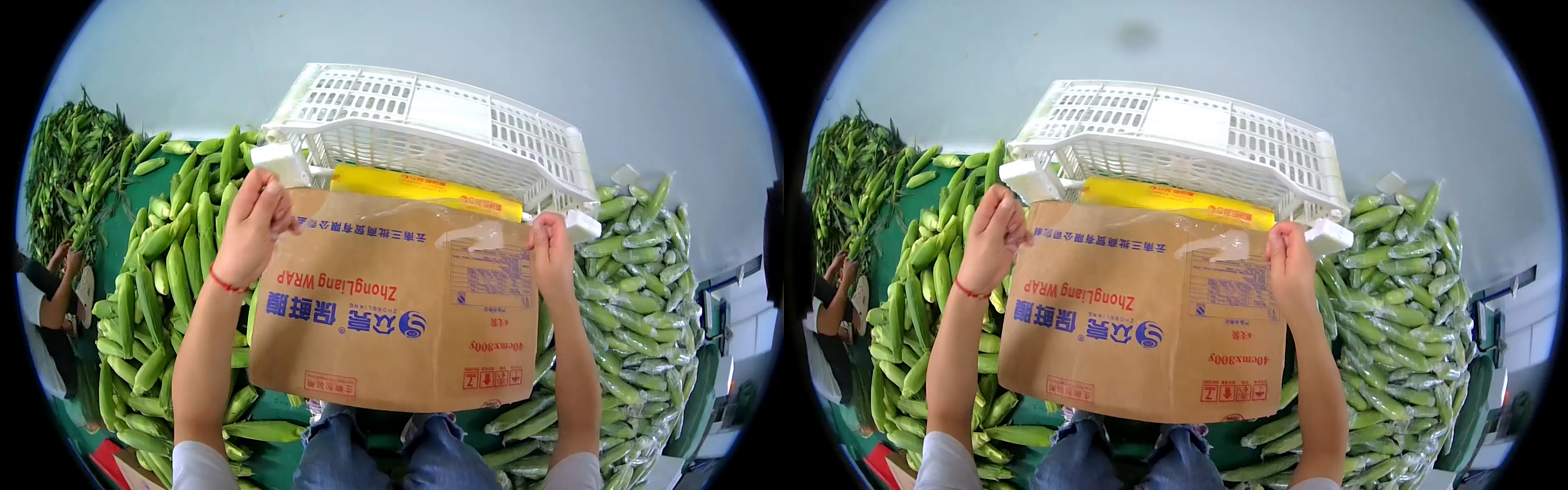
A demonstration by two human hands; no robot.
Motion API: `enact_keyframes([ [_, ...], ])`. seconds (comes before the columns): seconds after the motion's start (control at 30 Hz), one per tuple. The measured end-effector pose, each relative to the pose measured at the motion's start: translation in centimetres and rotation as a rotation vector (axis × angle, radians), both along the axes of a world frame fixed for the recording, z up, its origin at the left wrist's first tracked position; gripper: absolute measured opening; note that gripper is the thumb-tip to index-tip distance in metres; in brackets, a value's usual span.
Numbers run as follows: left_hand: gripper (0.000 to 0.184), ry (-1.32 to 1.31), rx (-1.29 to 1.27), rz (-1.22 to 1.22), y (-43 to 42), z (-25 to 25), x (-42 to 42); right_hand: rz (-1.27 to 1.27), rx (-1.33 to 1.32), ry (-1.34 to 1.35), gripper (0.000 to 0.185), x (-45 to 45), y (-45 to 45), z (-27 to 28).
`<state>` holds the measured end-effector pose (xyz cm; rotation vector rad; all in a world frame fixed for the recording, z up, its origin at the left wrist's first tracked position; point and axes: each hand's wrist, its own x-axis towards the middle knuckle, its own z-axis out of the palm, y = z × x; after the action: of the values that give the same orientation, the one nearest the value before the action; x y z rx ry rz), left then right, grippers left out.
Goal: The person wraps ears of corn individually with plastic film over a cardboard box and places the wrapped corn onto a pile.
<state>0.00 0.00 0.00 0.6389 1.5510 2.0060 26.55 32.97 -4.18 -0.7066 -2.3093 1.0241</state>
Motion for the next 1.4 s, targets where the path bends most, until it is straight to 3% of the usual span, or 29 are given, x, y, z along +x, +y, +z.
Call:
enact_keyframes([
  [0.07,0.014,0.036,-0.031,-0.007,-1.5,0.1,0.5,0.055,0.101,-0.132,0.032,1.4,0.0,-0.9],
  [0.1,0.015,0.103,0.017,-0.005,-0.5,1.0,1.4,0.060,0.172,-0.077,0.032,1.9,1.4,-0.2],
  [0.17,0.015,-0.032,-0.087,-0.019,-3.6,3.8,3.4,0.090,0.169,-0.065,0.031,1.9,-0.8,-2.2],
  [0.2,0.013,0.060,-0.165,-0.008,-5.1,4.7,4.4,0.094,0.244,-0.073,0.032,2.2,-1.5,-3.1],
  [0.27,0.013,0.372,-0.403,0.017,-7.6,4.5,3.8,0.100,0.391,-0.045,0.033,1.2,-2.9,-5.3],
  [0.37,0.028,1.139,-1.038,-0.103,-6.0,2.2,4.3,-0.023,0.301,-0.141,0.031,-0.8,-2.3,-5.0],
  [0.47,0.042,1.056,-0.972,0.031,-2.2,-1.2,4.7,-0.023,0.440,-0.086,0.020,-2.7,-0.8,-7.3],
  [0.6,0.035,1.324,-0.687,0.121,3.1,-7.9,1.4,-0.137,0.472,-0.196,0.007,-3.8,-1.5,-6.2],
  [0.67,0.027,1.518,-0.523,0.156,5.2,-9.0,-0.6,-0.069,0.507,0.048,0.008,-4.1,-0.1,-6.6],
  [0.7,0.023,1.389,-0.564,0.108,5.8,-9.2,-1.3,-0.030,0.518,0.169,0.009,-4.4,0.7,-7.0],
  [0.73,0.020,1.261,-0.609,0.059,6.1,-9.3,-1.9,-0.024,0.235,0.110,0.013,-4.5,1.1,-7.1],
  [0.77,0.017,1.134,-0.650,0.013,6.4,-9.4,-2.6,-0.038,0.125,0.105,0.013,-4.6,1.6,-7.1],
  [0.83,0.010,0.747,-0.430,0.158,7.0,-8.9,-3.8,-0.069,-0.087,0.104,0.013,-4.9,1.3,-4.6],
  [0.9,0.008,0.795,-0.277,0.172,6.7,-7.6,-3.6,-0.050,0.065,0.126,0.013,-4.6,0.9,-3.4],
  [1.0,0.007,0.801,-0.253,0.192,4.1,-3.6,-0.6,-0.034,0.147,0.171,0.011,-1.5,-1.4,-1.7],
  [1.13,0.018,1.087,-0.212,0.194,-3.6,-1.0,3.7,0.146,0.280,0.048,0.005,6.8,-7.5,2.3],
  [1.17,0.017,1.142,-0.222,0.135,-5.9,-1.2,4.9,0.194,0.352,-0.019,0.004,8.9,-9.1,2.3],
  [1.27,0.025,1.353,-0.287,-0.073,-11.6,-2.2,9.2,0.316,0.248,-0.238,0.010,13.6,-13.8,1.5],
  [1.3,0.028,1.498,-0.443,-0.089,-13.3,-2.4,10.9,0.296,0.170,-0.293,0.008,14.1,-15.5,1.2],
  [1.4,0.019,1.438,-0.519,-0.179,-16.0,-5.3,14.9,0.153,0.081,-0.139,0.003,15.4,-17.2,-3.6],
])
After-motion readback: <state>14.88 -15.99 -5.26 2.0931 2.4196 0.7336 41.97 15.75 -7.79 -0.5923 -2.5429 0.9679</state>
